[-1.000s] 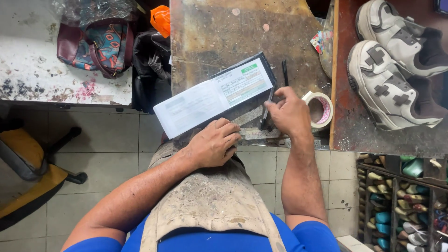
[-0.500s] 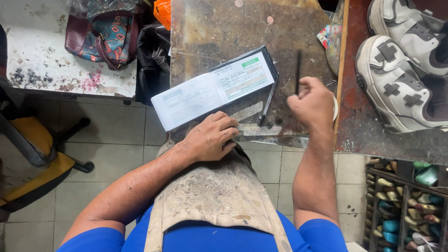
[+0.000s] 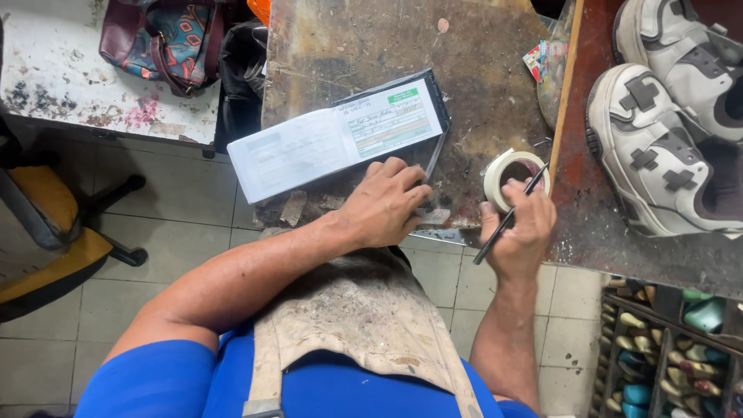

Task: Writing a receipt, handling cash payment, and applying tape to shoes for repair

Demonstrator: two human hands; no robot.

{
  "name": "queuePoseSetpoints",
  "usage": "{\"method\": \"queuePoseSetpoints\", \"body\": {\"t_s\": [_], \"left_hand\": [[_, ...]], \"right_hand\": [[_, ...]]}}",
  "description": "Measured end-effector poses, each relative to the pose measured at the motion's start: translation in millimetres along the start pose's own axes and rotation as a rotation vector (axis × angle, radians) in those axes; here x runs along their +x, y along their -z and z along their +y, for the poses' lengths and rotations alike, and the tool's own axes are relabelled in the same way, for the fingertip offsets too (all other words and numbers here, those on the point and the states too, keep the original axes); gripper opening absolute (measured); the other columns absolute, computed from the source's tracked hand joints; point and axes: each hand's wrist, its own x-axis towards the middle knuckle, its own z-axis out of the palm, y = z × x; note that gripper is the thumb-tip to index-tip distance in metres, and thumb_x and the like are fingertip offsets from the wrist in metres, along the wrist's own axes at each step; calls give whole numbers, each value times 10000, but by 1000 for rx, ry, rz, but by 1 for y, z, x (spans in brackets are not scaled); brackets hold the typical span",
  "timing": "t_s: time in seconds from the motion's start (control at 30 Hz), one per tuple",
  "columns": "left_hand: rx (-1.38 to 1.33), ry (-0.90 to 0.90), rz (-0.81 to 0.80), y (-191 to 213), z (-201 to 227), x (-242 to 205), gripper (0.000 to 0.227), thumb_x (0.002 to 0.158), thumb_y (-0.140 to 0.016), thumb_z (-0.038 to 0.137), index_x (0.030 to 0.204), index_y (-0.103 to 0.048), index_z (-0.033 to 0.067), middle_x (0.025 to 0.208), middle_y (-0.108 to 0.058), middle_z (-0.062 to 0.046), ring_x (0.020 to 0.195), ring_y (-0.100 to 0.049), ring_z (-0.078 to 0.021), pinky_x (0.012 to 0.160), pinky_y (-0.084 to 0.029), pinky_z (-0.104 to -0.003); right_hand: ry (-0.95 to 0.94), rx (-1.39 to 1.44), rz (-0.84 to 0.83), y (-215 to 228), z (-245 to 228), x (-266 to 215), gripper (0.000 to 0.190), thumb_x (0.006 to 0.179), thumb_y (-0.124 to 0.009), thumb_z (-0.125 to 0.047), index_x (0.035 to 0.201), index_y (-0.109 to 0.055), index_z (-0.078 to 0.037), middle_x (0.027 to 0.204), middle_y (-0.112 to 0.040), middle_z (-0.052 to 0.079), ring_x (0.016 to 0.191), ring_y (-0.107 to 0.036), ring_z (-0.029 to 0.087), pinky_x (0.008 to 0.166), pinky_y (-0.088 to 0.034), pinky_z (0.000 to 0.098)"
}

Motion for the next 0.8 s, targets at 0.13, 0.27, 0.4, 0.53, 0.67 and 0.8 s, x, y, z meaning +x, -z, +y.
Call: {"method": "queuePoseSetpoints", "body": {"t_s": [0.13, 0.27, 0.4, 0.53, 0.67, 0.8], "left_hand": [[-22, 45, 23, -25, 8, 26, 460, 769, -800, 400, 1134, -652, 163, 1225, -588, -77, 1128, -528, -304, 799, -421, -437], [-78, 7, -52, -19, 15, 49, 507, 835, -779, 439, 1241, -648, 164, 1329, -605, -102, 1231, -541, -317, 888, -418, -463], [22, 54, -167, 32, 14, 36, 491, 823, -779, 333, 1276, -653, 189, 1333, -619, -100, 1289, -515, -294, 954, -399, -457], [100, 330, -42, 69, -9, -5, 578, 832, -807, 238, 1355, -601, 105, 1481, -455, -243, 1443, -318, -444, 1122, -201, -660], [178, 576, 23, 64, -55, -39, 903, 771, -881, 420, 1502, -466, 89, 1435, -491, -265, 1429, -359, -471, 1095, -91, -825], [176, 503, 70, 53, -82, -32, 991, 714, -920, 433, 1505, -406, 129, 1381, -511, -208, 1347, -435, -429, 1102, -137, -808]], "right_hand": [[102, -58, 82, -15, 10, -16, 208, 978, -796, -161, 1119, -678, -64, 1167, -724, 136, 1175, -661, 406, 1165, -303, 588], [188, -40, 209, -26, 27, -23, 95, 1041, -765, -144, 1028, -687, -90, 1073, -743, 108, 1035, -712, 348, 1173, -293, 570], [228, 65, 267, -6, 15, -26, 132, 1004, -799, -75, 1025, -669, -67, 1080, -743, 163, 1006, -707, 393, 1134, -342, 594], [257, 305, 218, -5, 6, -32, 148, 947, -795, -14, 987, -661, -63, 1087, -729, 196, 1042, -702, 425, 1166, -349, 613], [370, 478, 95, -30, -22, -22, 113, 933, -768, -54, 949, -691, -136, 1065, -761, 108, 1055, -733, 332, 1197, -321, 580], [458, 469, 1, -47, -42, -8, 82, 938, -745, -59, 953, -712, -133, 1070, -780, 95, 1035, -735, 322, 1190, -307, 601]]}}
